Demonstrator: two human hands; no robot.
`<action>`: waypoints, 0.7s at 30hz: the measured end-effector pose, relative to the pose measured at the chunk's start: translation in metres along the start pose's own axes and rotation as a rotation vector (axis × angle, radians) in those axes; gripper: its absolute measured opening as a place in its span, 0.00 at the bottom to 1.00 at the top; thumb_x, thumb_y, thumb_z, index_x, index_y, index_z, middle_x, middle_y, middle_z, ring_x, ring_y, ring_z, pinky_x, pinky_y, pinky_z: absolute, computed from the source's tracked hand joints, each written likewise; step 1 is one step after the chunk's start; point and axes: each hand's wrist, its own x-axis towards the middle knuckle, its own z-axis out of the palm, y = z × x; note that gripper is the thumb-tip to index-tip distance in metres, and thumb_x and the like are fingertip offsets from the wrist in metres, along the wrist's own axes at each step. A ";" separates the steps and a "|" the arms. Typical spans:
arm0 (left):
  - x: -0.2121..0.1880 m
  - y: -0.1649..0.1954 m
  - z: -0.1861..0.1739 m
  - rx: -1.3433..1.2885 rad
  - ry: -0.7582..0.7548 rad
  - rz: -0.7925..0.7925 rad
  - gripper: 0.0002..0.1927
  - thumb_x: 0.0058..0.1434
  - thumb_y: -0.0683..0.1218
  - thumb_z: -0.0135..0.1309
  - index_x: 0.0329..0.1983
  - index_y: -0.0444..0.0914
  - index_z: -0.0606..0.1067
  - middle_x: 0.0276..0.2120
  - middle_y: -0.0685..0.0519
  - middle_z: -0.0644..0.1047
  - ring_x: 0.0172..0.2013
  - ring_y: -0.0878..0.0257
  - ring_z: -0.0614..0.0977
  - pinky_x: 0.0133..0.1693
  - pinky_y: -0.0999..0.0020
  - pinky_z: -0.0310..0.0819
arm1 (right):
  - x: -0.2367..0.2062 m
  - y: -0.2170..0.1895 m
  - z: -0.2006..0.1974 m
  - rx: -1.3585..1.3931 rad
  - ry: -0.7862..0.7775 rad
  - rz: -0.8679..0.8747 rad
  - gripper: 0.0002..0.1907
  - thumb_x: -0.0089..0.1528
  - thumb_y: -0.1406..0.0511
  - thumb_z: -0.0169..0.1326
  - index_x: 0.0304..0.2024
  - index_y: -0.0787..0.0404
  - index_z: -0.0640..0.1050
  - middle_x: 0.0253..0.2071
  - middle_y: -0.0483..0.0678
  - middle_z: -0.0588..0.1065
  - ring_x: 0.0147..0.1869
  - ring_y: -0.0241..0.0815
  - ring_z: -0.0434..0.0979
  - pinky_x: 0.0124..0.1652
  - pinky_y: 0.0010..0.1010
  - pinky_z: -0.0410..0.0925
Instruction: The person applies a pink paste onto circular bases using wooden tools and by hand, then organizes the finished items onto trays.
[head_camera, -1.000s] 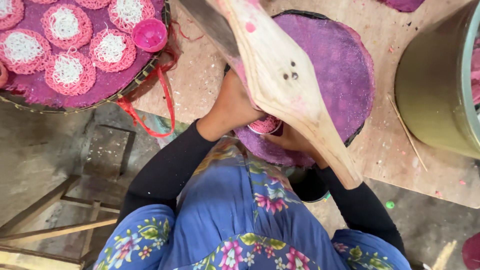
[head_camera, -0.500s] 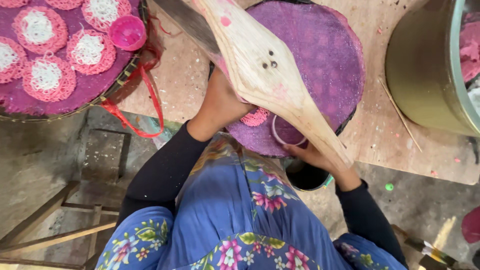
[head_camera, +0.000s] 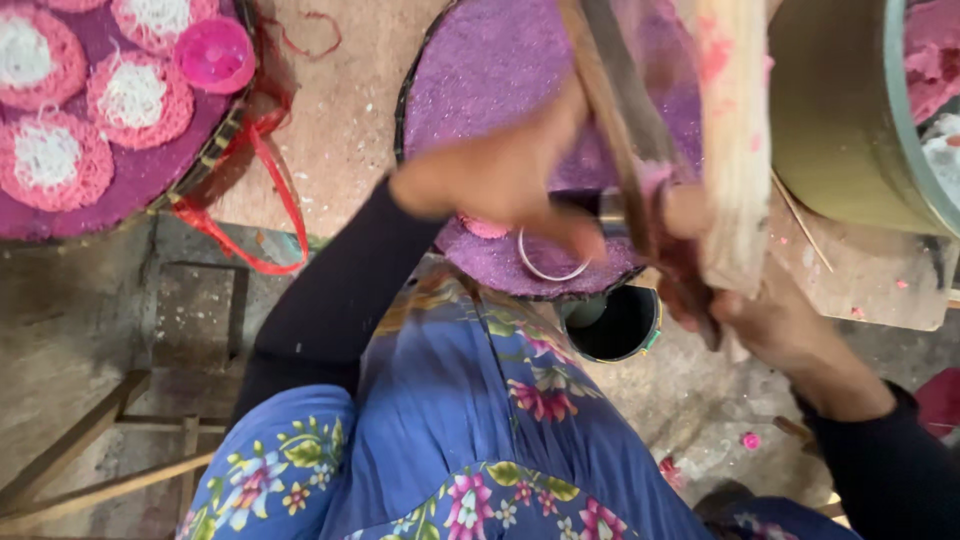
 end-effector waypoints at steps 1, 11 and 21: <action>0.003 -0.002 -0.008 -0.302 0.006 0.040 0.22 0.57 0.58 0.58 0.48 0.40 0.77 0.41 0.49 0.81 0.46 0.57 0.81 0.54 0.60 0.71 | 0.001 -0.002 -0.001 0.001 -0.017 -0.017 0.48 0.53 0.32 0.59 0.53 0.65 0.71 0.29 0.48 0.71 0.30 0.38 0.69 0.26 0.28 0.61; 0.016 -0.051 -0.011 -0.971 0.089 0.243 0.27 0.70 0.65 0.42 0.42 0.36 0.72 0.32 0.50 0.74 0.40 0.59 0.74 0.51 0.64 0.67 | 0.022 0.022 -0.022 -0.137 -0.132 0.418 0.40 0.62 0.36 0.34 0.45 0.63 0.77 0.30 0.47 0.78 0.29 0.38 0.74 0.28 0.30 0.66; 0.001 -0.081 -0.018 -1.043 0.289 0.265 0.25 0.72 0.60 0.37 0.28 0.39 0.68 0.21 0.49 0.68 0.24 0.58 0.71 0.37 0.62 0.69 | 0.040 0.043 -0.010 -0.473 -0.058 0.355 0.31 0.67 0.46 0.40 0.28 0.63 0.80 0.21 0.46 0.76 0.23 0.37 0.72 0.26 0.33 0.66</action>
